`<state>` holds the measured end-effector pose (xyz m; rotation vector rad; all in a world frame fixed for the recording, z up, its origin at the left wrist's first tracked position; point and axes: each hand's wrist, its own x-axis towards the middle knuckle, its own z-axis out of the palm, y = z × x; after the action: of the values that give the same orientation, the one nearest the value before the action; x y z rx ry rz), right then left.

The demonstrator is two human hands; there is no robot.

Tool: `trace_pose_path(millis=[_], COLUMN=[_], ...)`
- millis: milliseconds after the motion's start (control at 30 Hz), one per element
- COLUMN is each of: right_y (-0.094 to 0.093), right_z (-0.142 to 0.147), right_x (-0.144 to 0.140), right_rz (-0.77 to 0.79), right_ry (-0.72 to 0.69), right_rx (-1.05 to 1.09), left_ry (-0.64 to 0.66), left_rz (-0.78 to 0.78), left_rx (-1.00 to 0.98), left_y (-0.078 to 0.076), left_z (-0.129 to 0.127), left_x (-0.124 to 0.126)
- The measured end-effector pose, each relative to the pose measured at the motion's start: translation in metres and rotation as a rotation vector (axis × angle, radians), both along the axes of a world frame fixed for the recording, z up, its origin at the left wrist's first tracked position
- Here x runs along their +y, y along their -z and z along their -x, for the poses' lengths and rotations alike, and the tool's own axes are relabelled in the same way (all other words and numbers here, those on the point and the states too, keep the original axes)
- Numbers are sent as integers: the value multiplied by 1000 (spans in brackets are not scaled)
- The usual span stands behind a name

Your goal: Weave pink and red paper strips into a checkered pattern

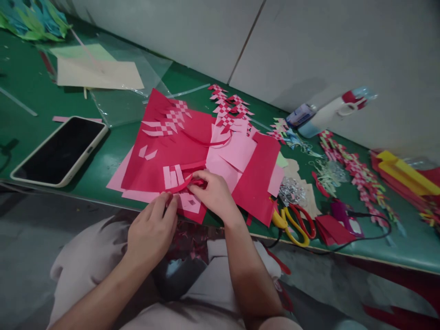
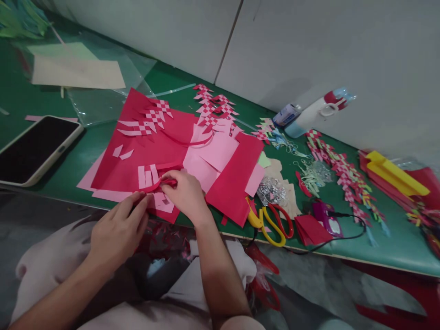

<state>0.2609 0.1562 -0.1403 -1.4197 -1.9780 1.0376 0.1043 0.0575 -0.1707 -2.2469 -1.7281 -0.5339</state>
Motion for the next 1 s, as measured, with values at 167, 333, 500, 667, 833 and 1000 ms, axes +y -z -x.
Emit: trace_pose_path(millis=[167,333,500,667,833,1000], right_y=[-3,-5,-2,1,0,-1], right_z=[0,0,-2,-4,-4,-3], right_x=[1,1,2,2,2,3], right_rz=[-10,-13,3,14,13,-2], right_ry=[-5,20,68,63,63,67], right_rx=[-42,-60,-31,-3,4,16], left_ry=[54,46,6,3,-45,-13], left_rz=[-5,6,25,14,-27,-29], left_rx=[-93,-144,-123,-109,-113,-122], left_y=[1,2,2,-2,-2,-6], left_z=[2,2,2,1,1,0], left_x=[0,-1,-1,-1,-1,4])
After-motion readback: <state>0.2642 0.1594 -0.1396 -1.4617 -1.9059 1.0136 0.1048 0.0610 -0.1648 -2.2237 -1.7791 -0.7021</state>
